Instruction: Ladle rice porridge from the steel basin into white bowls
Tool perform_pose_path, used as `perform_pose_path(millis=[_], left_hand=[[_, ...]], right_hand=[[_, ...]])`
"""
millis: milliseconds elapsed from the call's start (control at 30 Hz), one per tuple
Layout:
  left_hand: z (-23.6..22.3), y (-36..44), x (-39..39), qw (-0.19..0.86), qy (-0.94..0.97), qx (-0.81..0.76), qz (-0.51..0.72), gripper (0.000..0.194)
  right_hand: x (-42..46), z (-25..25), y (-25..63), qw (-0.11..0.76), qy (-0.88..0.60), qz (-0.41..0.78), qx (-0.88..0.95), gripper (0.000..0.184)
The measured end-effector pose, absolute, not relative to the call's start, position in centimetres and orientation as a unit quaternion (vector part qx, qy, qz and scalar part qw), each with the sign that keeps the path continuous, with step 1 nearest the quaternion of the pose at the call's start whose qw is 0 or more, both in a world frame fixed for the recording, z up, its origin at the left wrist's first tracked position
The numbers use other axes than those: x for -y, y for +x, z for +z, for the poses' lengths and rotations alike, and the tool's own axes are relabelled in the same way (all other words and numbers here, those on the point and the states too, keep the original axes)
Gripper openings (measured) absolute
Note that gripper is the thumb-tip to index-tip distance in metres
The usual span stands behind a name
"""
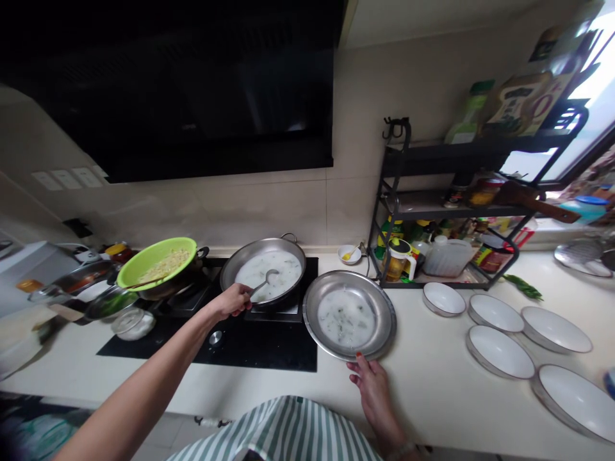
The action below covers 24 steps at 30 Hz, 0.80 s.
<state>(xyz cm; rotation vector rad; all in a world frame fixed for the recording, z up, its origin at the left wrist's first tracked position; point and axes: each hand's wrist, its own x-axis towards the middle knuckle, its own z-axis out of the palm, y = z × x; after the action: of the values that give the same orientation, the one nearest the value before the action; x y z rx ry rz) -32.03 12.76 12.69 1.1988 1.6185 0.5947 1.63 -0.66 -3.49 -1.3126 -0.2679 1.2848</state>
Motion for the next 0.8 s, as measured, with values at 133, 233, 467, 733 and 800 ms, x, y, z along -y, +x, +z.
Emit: perform_pose_path(millis=[133,233,467,733,800], left_hand=[[13.4,-31.9,-13.0,0.557,0.450,-0.645,0.266,0.009],[13.9,-32.4,-12.7,0.585,0.420,-0.631,0.288,0.010],[13.9,-33.6,-11.9,0.622,0.358,-0.605,0.345,0.012],[14.5,-34.3,-10.9,0.673,0.282,-0.567,0.382,0.015],[14.7,-34.4,-10.7,0.684,0.274,-0.560,0.380,0.016]], right_hand=[[0.6,-3.6,1.6,0.597,-0.569,0.553,0.117,0.049],[0.6,-3.6,1.6,0.600,-0.566,0.553,0.119,0.049],[0.7,-3.7,1.7,0.599,-0.561,0.558,0.126,0.046],[0.6,-3.2,1.5,0.599,-0.568,0.553,0.113,0.046],[0.7,-3.2,1.5,0.596,-0.570,0.553,0.118,0.046]])
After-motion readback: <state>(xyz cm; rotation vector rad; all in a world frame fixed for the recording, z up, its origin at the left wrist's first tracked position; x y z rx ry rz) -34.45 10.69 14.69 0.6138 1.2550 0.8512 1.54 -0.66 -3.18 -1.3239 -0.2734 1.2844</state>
